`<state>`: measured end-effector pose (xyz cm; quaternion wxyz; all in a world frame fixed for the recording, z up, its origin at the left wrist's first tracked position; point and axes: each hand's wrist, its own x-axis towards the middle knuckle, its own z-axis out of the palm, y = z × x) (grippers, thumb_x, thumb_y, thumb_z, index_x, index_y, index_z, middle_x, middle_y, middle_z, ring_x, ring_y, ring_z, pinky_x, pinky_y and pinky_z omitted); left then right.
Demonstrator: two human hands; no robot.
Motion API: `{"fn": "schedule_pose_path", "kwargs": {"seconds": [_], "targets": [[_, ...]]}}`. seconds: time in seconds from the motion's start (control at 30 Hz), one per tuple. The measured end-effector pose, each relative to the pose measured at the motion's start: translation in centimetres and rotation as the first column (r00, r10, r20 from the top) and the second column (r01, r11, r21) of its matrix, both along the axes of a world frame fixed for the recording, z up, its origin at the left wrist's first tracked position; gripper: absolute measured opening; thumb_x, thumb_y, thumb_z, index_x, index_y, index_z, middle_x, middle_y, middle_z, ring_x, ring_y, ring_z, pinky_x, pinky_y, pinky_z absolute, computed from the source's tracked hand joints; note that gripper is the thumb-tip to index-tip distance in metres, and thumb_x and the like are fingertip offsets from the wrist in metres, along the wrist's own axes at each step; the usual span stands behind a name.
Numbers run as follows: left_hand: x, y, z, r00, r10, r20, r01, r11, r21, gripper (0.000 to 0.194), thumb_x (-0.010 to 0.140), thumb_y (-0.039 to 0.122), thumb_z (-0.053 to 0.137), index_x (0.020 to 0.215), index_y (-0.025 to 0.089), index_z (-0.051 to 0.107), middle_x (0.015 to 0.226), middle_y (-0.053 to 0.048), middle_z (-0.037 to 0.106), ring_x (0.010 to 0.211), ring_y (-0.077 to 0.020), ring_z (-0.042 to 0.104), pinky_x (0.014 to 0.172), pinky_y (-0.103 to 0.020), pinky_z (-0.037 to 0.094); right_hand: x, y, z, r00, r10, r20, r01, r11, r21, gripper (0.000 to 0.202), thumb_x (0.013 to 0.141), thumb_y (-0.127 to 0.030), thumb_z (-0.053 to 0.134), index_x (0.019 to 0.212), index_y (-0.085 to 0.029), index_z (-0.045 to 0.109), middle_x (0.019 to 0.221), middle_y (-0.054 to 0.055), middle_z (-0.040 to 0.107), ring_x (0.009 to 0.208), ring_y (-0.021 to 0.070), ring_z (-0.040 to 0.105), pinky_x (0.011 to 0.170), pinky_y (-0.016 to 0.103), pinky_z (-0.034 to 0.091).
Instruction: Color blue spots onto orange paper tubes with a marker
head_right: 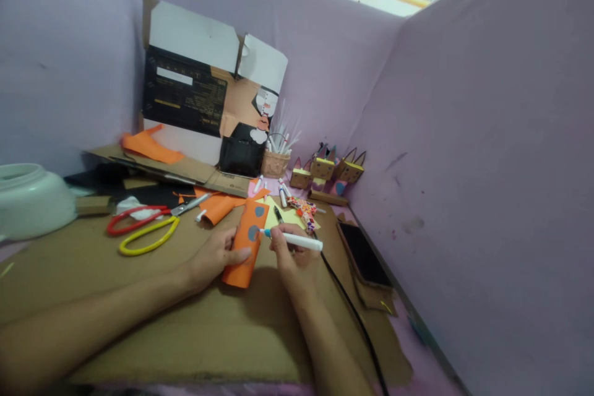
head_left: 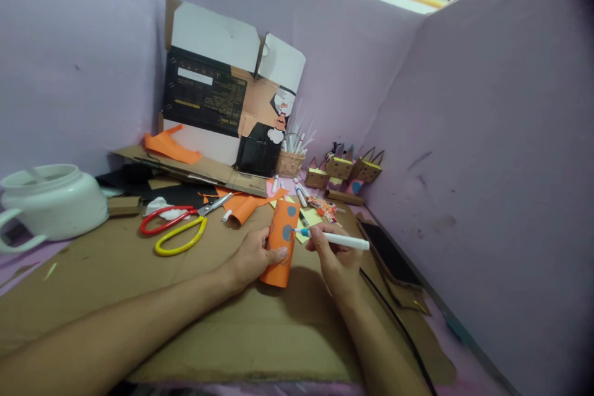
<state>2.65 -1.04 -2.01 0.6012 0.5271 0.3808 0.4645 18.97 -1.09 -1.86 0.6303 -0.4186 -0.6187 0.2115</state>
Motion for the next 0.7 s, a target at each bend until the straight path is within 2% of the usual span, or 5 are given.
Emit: {"fn": "schedule_pose_path", "kwargs": {"seconds": [0.27, 0.53, 0.7], "targets": [[0.00, 0.10, -0.21, 1.000, 0.011, -0.029, -0.011, 1.000, -0.010, 0.043, 0.059, 0.031, 0.074, 0.095, 0.010, 0.062, 0.091, -0.008, 0.069, 0.088, -0.0245, 0.062, 0.075, -0.032, 0.048, -0.05, 0.03, 0.12, 1.000, 0.018, 0.021, -0.018, 1.000, -0.001, 0.018, 0.083, -0.033, 0.063, 0.075, -0.018, 0.065, 0.053, -0.001, 0.062, 0.048, 0.0121, 0.058, 0.047, 0.022, 0.046], [0.02, -0.01, 0.00, 0.999, 0.022, -0.025, -0.022, 1.000, -0.014, 0.038, 0.059, 0.031, 0.074, 0.090, 0.012, 0.062, 0.084, -0.005, 0.068, 0.081, -0.0217, 0.061, 0.071, -0.030, 0.047, -0.09, -0.02, 0.26, 0.999, 0.042, 0.008, -0.042, 0.999, -0.034, 0.022, 0.081, -0.036, 0.064, 0.071, -0.017, 0.065, 0.050, -0.001, 0.062, 0.045, 0.0134, 0.059, 0.045, 0.023, 0.048], [-0.03, -0.04, 0.09, 1.000, -0.005, -0.006, 0.005, 1.000, -0.010, 0.038, 0.059, 0.031, 0.074, 0.090, 0.013, 0.062, 0.088, -0.006, 0.069, 0.087, -0.0239, 0.061, 0.076, -0.032, 0.046, -0.21, -0.20, 0.49, 0.999, 0.052, 0.003, -0.052, 0.998, -0.031, 0.023, 0.080, -0.037, 0.065, 0.069, -0.017, 0.065, 0.048, -0.001, 0.060, 0.043, 0.0132, 0.058, 0.043, 0.023, 0.047]]}}
